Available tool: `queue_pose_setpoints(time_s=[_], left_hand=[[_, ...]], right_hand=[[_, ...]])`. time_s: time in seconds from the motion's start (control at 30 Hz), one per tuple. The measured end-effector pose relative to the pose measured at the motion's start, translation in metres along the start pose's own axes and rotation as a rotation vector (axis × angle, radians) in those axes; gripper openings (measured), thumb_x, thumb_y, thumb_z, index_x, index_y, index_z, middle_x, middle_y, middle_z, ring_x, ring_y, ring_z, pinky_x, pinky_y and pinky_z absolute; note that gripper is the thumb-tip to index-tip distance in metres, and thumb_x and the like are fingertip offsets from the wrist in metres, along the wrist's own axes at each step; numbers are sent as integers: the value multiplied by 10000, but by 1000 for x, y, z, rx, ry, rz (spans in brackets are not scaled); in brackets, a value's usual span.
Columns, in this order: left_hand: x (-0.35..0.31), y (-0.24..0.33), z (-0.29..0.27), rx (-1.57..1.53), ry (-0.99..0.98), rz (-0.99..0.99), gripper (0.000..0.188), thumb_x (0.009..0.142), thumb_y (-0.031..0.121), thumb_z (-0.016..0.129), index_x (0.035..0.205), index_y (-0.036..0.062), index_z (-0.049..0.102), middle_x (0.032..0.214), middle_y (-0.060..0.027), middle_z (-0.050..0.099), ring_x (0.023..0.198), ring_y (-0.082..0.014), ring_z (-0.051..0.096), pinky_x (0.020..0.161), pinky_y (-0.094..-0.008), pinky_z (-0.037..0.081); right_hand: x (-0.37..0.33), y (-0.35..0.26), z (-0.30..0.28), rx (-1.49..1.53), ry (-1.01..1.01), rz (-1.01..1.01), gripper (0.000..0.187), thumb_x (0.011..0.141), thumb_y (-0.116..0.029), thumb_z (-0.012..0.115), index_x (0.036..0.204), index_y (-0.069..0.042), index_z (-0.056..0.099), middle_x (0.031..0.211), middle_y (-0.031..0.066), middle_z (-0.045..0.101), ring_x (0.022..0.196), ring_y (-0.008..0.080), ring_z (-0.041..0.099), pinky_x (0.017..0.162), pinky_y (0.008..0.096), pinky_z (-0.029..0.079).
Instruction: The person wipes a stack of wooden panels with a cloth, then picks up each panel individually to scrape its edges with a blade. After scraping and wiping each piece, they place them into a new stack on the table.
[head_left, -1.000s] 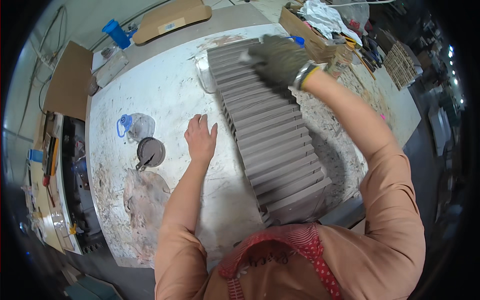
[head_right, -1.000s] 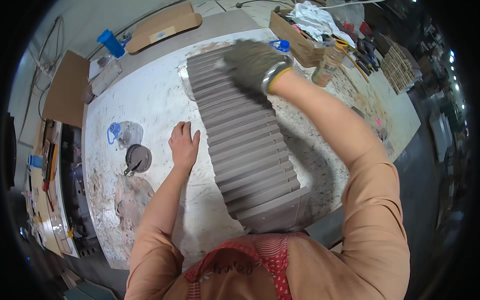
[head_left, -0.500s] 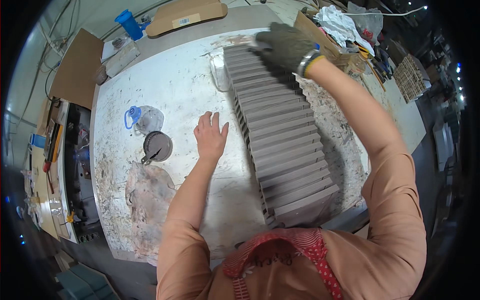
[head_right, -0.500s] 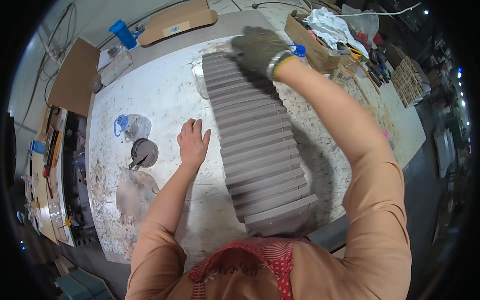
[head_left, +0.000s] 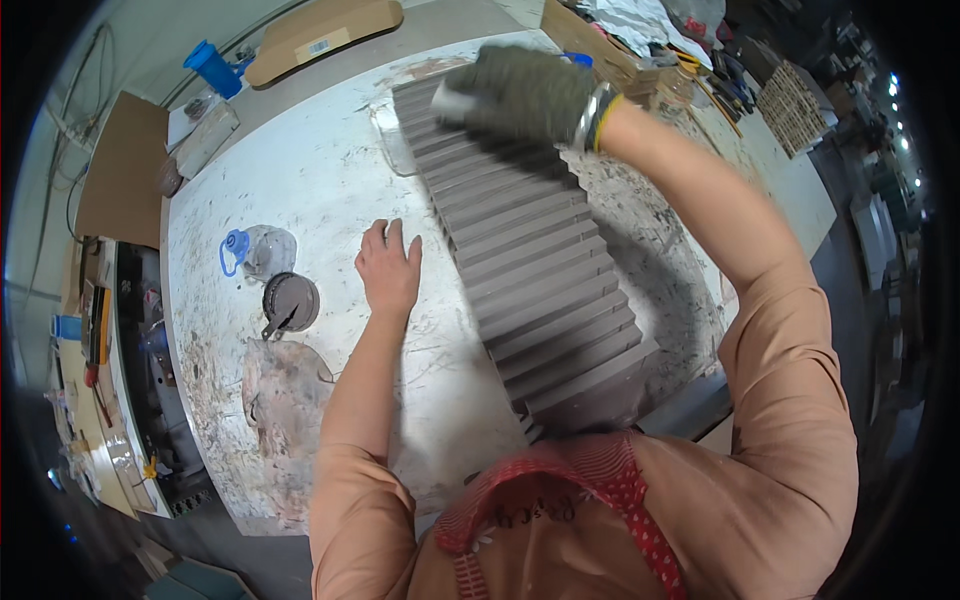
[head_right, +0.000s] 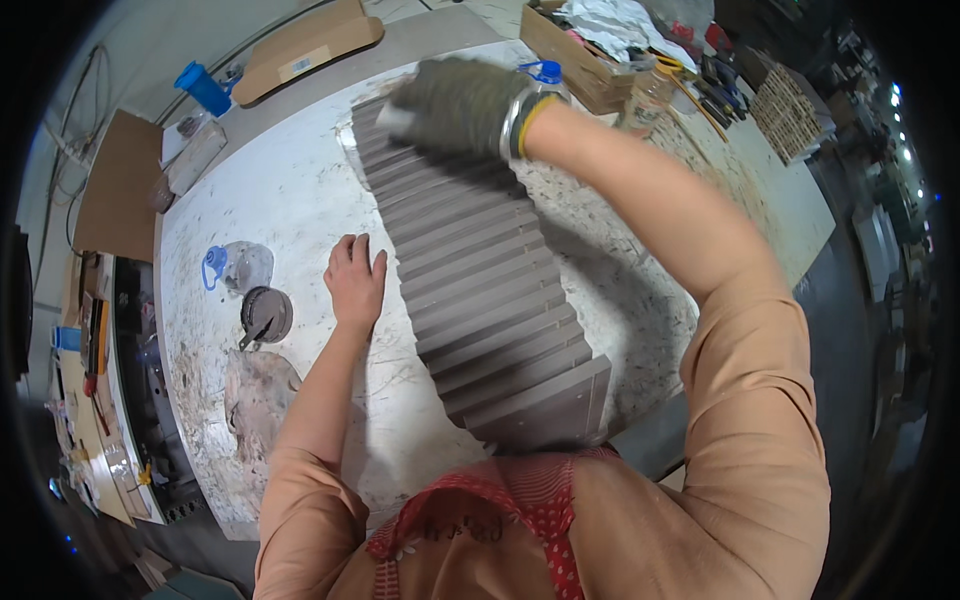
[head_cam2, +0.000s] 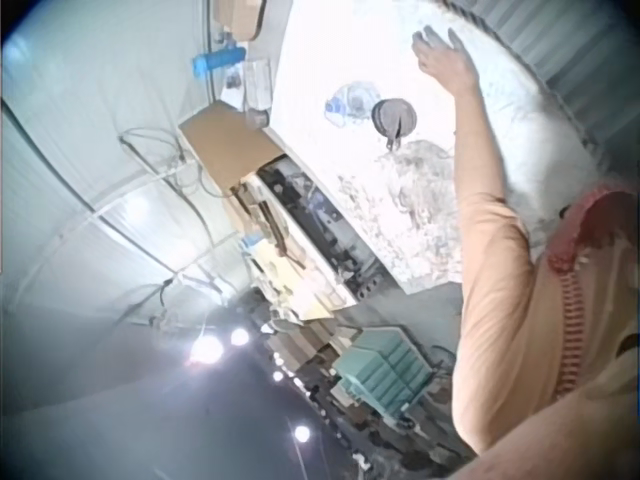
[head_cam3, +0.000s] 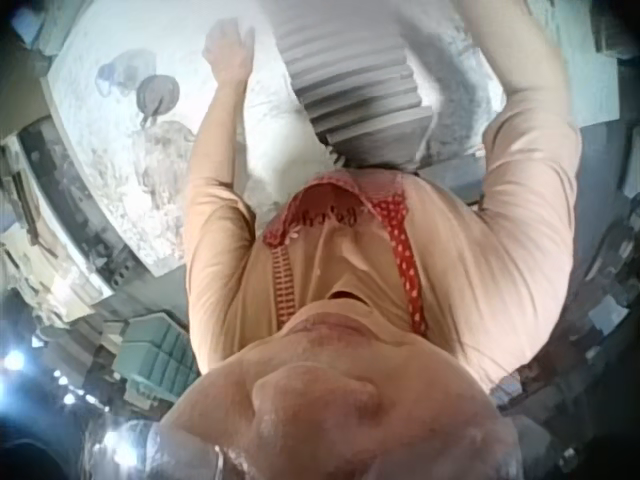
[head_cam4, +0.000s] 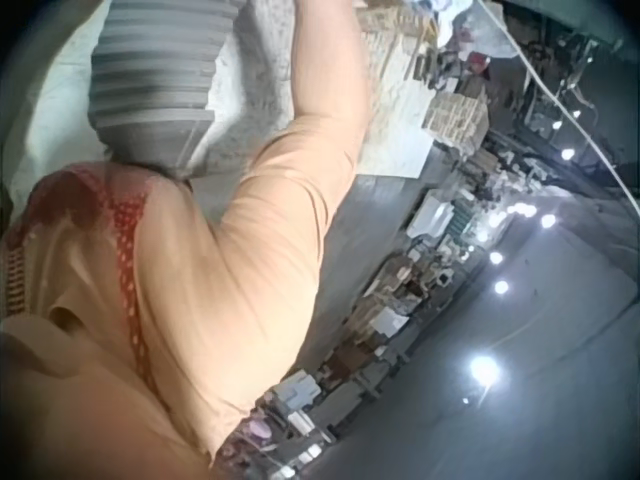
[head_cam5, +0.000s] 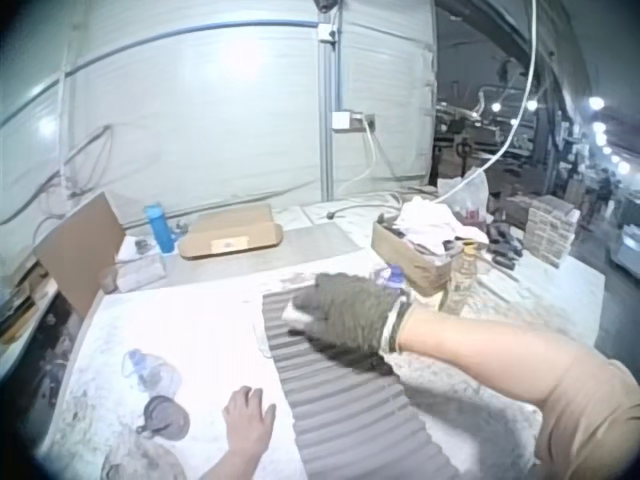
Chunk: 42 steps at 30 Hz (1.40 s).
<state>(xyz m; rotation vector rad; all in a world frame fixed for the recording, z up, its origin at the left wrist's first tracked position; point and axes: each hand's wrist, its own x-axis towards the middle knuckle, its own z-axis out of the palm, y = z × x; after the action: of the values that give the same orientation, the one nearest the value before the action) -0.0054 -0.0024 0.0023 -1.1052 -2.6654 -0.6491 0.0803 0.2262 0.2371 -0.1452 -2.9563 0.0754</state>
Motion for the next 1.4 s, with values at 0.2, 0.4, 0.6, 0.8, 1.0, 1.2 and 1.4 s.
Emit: queue_pose_setpoints(time_s=[0.2,0.4,0.6,0.8,1.0,1.2,1.4], left_hand=[[1,3,1,-14,25,24,442,878,302,598,1244,65,525,1261,-105,476,1200,-279,436,978,-440,337],[-2,-1,2,-2,23,15,442,876,293,601,1242,59,520,1259,-101,482,1193,-273,443,971,-444,343],[0,3,1,-8,16,8,440,874,296,603,1235,56,528,1258,-106,490,1197,-278,445,971,-447,344],[0,0,5,-35,52,23,439,874,306,604,1228,55,539,1264,-115,492,1202,-281,444,968,-442,343],[-1,-2,4,-9,29,-1,436,885,313,593,1240,68,534,1270,-107,490,1204,-293,445,967,-445,348],[2,4,2,-26,39,10,431,886,307,591,1237,66,533,1269,-106,490,1203,-291,445,969,-440,346],[-2,-2,3,-20,41,11,443,879,310,593,1239,60,527,1264,-103,490,1199,-279,444,966,-437,346]], right_hand=[[-80,64,9,-261,83,39,234,839,-254,612,1020,-107,628,965,130,599,905,292,596,850,417,467],[-97,11,1,-145,37,-104,245,794,-197,660,1025,-120,637,982,149,594,977,306,584,862,436,462],[-102,27,5,-155,101,23,283,834,-218,629,1104,-135,635,996,160,587,989,313,583,871,423,460],[-101,28,-4,-289,23,76,198,854,-234,633,1014,-119,645,917,123,598,914,244,581,825,396,479],[-98,6,3,-69,58,29,277,855,-319,622,1050,-123,645,933,144,582,932,288,579,836,409,473],[-109,47,10,-149,256,15,288,854,-328,617,1068,-138,647,970,151,590,959,305,575,841,423,470],[-109,29,11,-127,144,82,293,837,-306,625,1029,-84,640,975,148,597,967,313,578,837,440,475]])
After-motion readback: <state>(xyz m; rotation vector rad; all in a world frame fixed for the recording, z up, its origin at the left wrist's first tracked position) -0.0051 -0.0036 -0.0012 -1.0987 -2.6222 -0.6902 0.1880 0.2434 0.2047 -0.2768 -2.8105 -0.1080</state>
